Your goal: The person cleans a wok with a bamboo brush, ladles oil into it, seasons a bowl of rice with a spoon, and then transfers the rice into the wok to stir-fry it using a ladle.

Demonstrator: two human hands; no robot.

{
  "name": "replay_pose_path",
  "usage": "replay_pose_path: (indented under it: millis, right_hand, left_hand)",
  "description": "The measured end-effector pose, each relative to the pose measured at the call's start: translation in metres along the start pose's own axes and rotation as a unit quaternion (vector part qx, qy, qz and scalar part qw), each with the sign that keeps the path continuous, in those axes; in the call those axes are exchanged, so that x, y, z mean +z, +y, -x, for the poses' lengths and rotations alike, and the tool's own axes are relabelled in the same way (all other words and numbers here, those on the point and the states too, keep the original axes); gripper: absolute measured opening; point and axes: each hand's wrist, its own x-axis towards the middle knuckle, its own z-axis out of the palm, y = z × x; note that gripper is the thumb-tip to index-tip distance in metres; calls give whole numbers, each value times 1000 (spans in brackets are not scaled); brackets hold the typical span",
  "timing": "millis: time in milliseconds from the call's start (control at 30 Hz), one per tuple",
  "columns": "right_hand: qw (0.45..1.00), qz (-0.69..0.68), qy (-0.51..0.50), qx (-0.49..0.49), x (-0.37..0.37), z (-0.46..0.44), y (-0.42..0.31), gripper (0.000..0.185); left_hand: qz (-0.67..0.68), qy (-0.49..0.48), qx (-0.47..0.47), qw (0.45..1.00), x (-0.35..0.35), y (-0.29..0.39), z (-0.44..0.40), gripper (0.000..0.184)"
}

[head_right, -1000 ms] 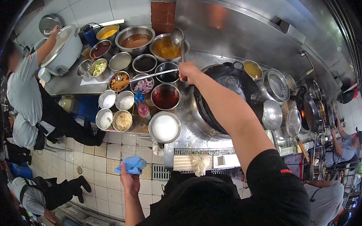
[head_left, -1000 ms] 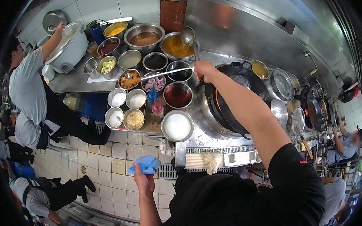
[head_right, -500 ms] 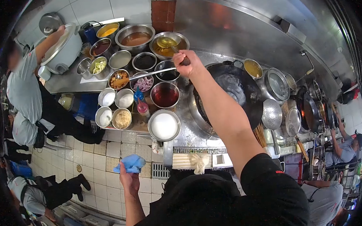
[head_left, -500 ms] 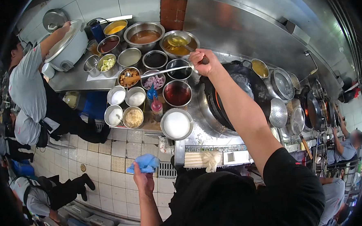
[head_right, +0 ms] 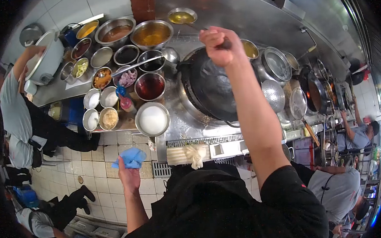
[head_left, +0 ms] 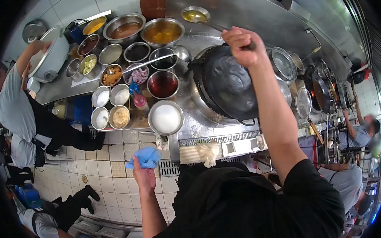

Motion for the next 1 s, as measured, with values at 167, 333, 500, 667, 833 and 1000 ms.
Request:
replay_pose_path:
  millis: [167,333,500,667,833,1000]
  right_hand:
    - [998,24,31,-38,-12,99,-13,22]
    - [990,78,101,-57,-57,187,-30,22]
    - [969,139,194,-61,-130,240,-60,22]
    - [914,277,287,-75,-176,261,-71,19]
    - [840,439,309,-85,-198,248,-71,21]
    - [764,575,273,-104,-195,251,-58,19]
  left_hand:
    - [-28,-42,-10,999,22,-17,8,45]
    - [-37,-50,-6,998,42,-43,23,49]
    - [-57,-58,-6,997,69,-83,65,48]
    - [-61,-80,-41,994,90,-140,113,47]
    - [-58,-79,-42,994,110,-172,154,47]
    - [-71,-104,-58,990,116,-175,170,47]
